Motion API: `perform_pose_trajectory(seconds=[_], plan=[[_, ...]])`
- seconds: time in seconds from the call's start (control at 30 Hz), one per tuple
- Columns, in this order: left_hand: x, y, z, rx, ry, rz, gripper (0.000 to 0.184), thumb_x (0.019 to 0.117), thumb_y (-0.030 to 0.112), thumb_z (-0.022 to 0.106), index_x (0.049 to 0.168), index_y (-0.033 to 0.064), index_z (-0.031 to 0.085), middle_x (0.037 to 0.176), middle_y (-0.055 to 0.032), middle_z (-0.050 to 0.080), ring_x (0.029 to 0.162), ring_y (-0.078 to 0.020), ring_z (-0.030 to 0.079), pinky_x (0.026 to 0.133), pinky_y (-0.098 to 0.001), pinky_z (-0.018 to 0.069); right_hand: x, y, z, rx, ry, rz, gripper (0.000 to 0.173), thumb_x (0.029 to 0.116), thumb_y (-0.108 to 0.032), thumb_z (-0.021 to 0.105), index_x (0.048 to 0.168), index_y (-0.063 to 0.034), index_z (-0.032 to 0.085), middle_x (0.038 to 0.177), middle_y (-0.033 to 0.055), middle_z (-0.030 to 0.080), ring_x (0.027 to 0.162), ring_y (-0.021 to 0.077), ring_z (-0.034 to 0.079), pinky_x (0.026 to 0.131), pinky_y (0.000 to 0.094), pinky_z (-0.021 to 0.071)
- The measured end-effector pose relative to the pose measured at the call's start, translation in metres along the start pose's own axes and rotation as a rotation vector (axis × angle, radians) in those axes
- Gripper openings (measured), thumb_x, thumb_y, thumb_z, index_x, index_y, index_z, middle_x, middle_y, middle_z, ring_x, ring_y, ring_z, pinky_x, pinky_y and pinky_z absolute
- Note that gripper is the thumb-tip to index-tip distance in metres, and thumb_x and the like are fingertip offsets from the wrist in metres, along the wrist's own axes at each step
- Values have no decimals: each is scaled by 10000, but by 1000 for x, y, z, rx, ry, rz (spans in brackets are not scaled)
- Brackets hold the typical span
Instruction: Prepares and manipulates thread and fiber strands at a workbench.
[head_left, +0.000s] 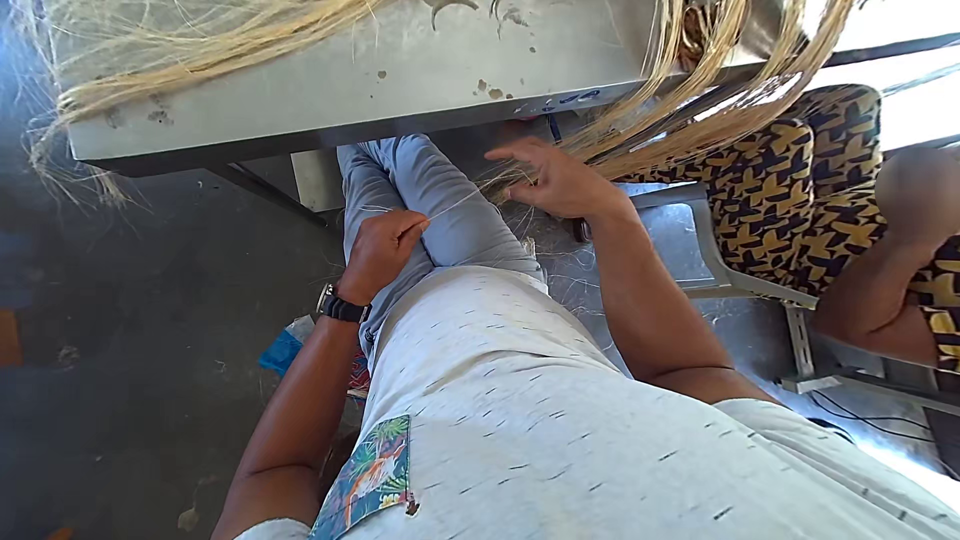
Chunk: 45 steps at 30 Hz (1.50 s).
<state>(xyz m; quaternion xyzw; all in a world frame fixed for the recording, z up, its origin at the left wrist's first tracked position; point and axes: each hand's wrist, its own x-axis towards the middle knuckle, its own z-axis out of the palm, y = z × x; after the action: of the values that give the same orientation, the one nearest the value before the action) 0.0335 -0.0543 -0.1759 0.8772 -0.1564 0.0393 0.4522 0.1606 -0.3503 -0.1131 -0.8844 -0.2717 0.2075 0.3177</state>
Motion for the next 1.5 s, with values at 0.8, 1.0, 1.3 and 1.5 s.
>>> perform_pose_trajectory(seconds=[0.8,1.0,1.3,1.5], plan=[[-17,10,-15,-64,-16,-26,192,1050,161,579,1022,64,742,791,-43,668,629,-95,581,609,-274,513,14,0,12,-154,300,-93,328,1060,-289,549,897,-49,701,803,90,680,764,223,670,725,470,534],[-32,-3,-24,-81,7,-115,204,1058,189,567,1034,79,737,760,-22,642,581,-75,530,553,-250,466,-4,23,-8,-267,373,-49,353,1085,-244,483,858,-1,602,819,145,594,761,277,605,706,469,487],[-63,-38,-52,27,101,-321,239,1067,254,562,1087,94,739,806,-60,670,603,-132,559,583,-346,493,-62,74,-82,-261,611,571,535,1118,-366,323,1245,72,603,1168,329,642,1114,490,629,971,686,453],[-92,-72,-84,21,302,-576,286,1072,304,547,1123,79,716,817,-66,633,582,-138,512,559,-350,473,-108,99,-93,-162,699,773,518,1101,-366,378,1132,89,625,1067,317,643,965,462,642,884,682,459]])
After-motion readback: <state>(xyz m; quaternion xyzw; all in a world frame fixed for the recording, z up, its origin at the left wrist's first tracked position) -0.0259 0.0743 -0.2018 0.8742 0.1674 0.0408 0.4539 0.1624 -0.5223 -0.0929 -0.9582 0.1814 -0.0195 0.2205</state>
